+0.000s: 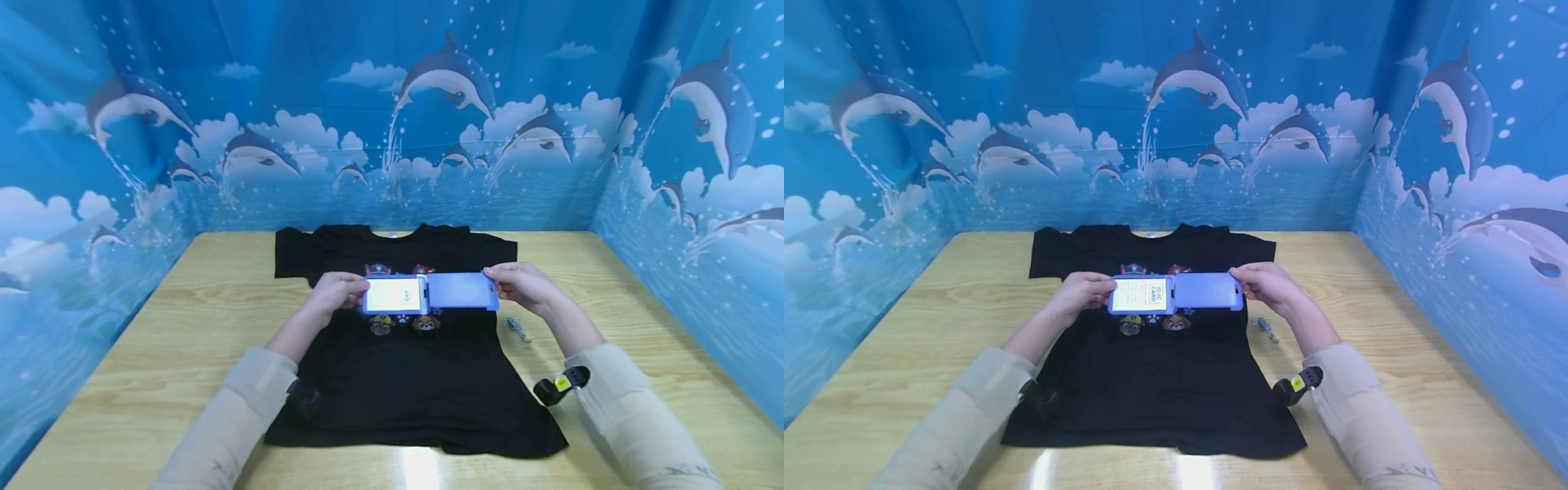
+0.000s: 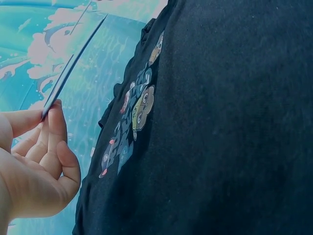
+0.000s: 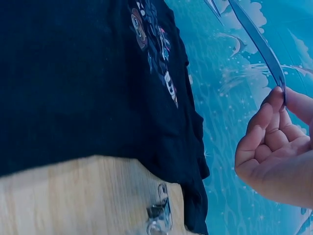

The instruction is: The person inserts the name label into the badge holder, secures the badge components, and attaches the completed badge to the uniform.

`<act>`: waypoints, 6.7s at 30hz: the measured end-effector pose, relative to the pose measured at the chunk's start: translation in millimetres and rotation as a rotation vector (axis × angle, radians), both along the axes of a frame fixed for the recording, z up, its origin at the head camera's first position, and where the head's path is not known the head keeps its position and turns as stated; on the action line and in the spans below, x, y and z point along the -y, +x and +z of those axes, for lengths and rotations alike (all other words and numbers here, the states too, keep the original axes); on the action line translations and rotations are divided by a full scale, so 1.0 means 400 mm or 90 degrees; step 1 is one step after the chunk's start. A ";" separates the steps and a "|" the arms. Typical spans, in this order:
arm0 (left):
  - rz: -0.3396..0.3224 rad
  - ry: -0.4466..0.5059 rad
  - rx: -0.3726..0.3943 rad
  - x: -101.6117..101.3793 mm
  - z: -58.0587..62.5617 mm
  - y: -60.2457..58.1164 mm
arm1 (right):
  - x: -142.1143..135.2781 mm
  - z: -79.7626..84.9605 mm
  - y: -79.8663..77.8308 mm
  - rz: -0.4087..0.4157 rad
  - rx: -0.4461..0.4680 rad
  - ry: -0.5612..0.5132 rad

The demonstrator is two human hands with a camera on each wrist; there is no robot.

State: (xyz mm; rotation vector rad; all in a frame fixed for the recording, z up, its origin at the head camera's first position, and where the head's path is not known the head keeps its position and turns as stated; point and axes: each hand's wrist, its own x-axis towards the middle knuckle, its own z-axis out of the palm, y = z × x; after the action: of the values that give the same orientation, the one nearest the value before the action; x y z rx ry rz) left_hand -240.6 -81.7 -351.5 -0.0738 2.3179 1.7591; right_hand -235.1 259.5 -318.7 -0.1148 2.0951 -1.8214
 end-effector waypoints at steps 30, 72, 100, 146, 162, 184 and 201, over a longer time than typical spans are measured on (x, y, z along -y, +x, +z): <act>-0.008 0.003 0.011 -0.003 -0.003 0.004 | 0.040 -0.039 -0.011 -0.014 0.033 0.010; -0.002 0.007 0.007 -0.002 -0.007 0.007 | 0.048 -0.055 -0.011 -0.050 0.011 0.060; -0.006 0.005 0.005 -0.009 -0.007 -0.001 | 0.055 -0.051 -0.015 -0.082 0.018 0.042; -0.005 0.011 0.016 -0.009 -0.010 0.003 | 0.071 -0.050 -0.010 -0.087 0.016 0.118; -0.016 0.018 -0.001 -0.016 -0.013 0.004 | 0.084 -0.049 -0.013 -0.095 0.018 0.149; -0.007 0.036 0.005 -0.027 -0.005 0.007 | 0.090 -0.047 -0.006 -0.098 0.036 0.102; -0.007 0.023 0.000 -0.028 -0.010 0.008 | 0.098 -0.047 -0.006 -0.091 0.038 0.090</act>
State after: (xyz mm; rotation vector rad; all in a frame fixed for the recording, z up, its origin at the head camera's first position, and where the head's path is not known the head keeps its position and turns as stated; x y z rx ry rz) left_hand -237.2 -70.5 -355.3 -0.0552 2.2813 1.7940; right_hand -237.4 220.4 -337.6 0.1269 2.2324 -1.7250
